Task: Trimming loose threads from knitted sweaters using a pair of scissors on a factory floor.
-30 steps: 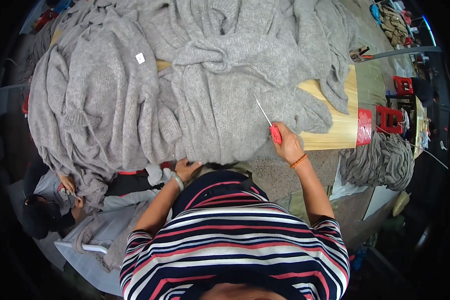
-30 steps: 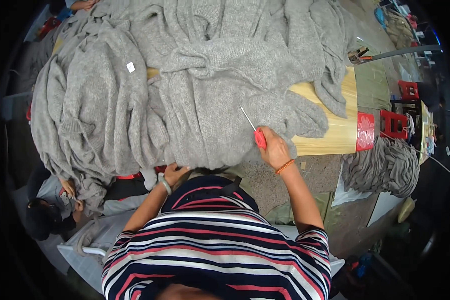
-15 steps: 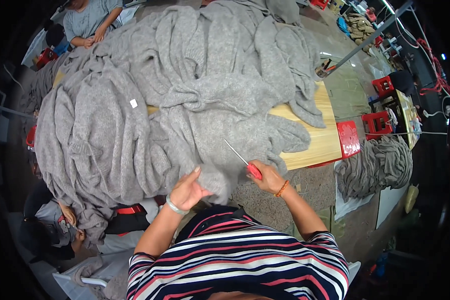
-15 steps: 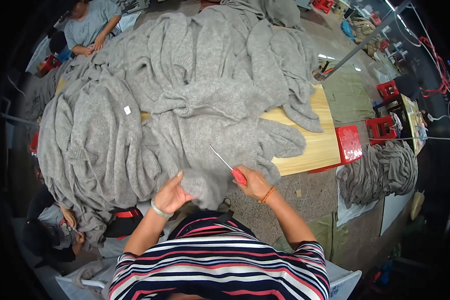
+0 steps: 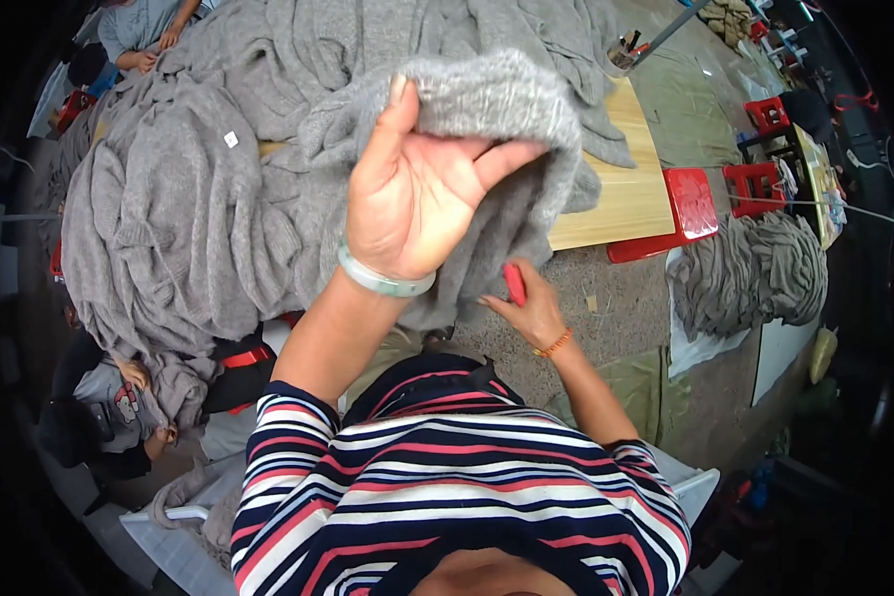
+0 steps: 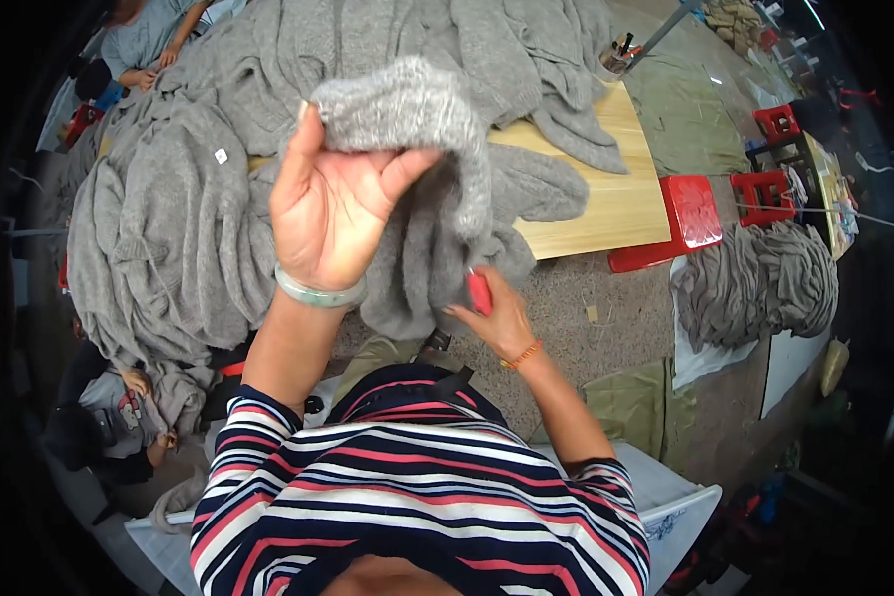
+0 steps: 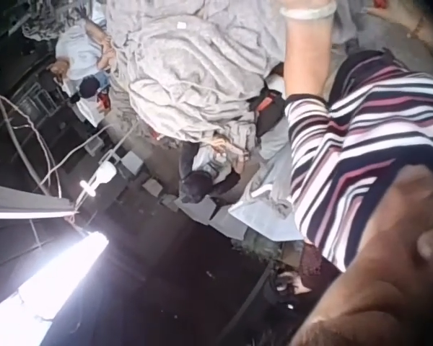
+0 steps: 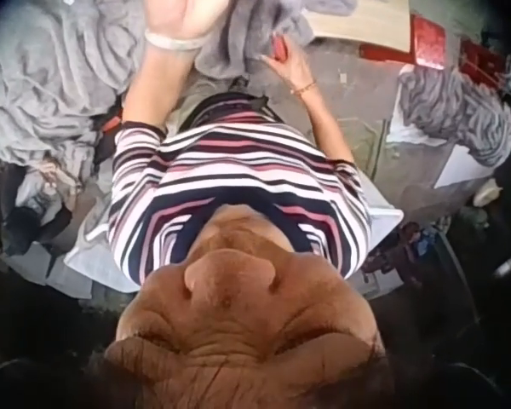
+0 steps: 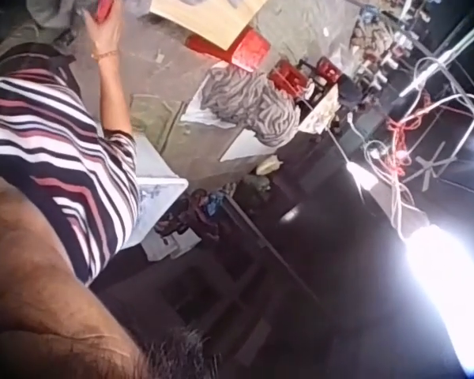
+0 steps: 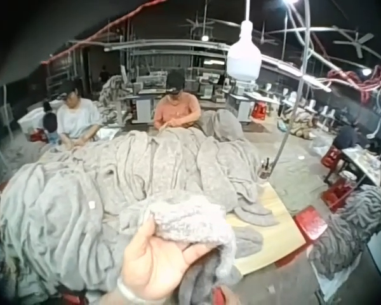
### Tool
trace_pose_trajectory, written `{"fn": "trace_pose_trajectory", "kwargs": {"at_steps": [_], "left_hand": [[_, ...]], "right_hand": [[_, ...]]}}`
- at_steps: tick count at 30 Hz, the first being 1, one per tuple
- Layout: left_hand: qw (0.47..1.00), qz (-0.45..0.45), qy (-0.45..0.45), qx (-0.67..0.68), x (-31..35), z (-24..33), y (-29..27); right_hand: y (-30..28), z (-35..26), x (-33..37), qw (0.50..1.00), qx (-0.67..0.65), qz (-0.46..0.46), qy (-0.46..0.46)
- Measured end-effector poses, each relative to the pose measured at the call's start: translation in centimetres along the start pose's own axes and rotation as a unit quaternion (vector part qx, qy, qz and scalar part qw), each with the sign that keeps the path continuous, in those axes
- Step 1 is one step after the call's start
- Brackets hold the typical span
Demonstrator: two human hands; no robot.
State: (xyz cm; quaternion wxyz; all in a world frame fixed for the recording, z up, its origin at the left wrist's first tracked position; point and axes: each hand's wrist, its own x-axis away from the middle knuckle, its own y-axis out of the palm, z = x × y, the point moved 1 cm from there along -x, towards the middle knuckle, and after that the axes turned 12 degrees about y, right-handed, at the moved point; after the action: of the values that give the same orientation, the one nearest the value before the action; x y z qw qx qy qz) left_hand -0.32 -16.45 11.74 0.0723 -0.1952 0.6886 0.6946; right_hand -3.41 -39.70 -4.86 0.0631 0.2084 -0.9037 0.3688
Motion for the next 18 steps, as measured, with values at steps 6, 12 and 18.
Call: {"fn": "trace_pose_trajectory", "kwargs": {"at_steps": [6,12,18], "left_hand": [[0.998,0.028,0.051,0.031,0.1,-0.2,2.5],[0.977,-0.002,0.207,-0.043,2.3,13.1,-1.0],[0.924,0.077,0.332,-0.175,8.2,26.5,-7.9]], "right_hand": [[3.7,2.2,-7.1,0.988,-0.079,0.118,0.052],[-2.9,0.3,-11.6,0.983,-0.034,0.180,-0.024],[-15.3,-10.9,-16.2,0.873,0.061,0.432,-0.218]]}}
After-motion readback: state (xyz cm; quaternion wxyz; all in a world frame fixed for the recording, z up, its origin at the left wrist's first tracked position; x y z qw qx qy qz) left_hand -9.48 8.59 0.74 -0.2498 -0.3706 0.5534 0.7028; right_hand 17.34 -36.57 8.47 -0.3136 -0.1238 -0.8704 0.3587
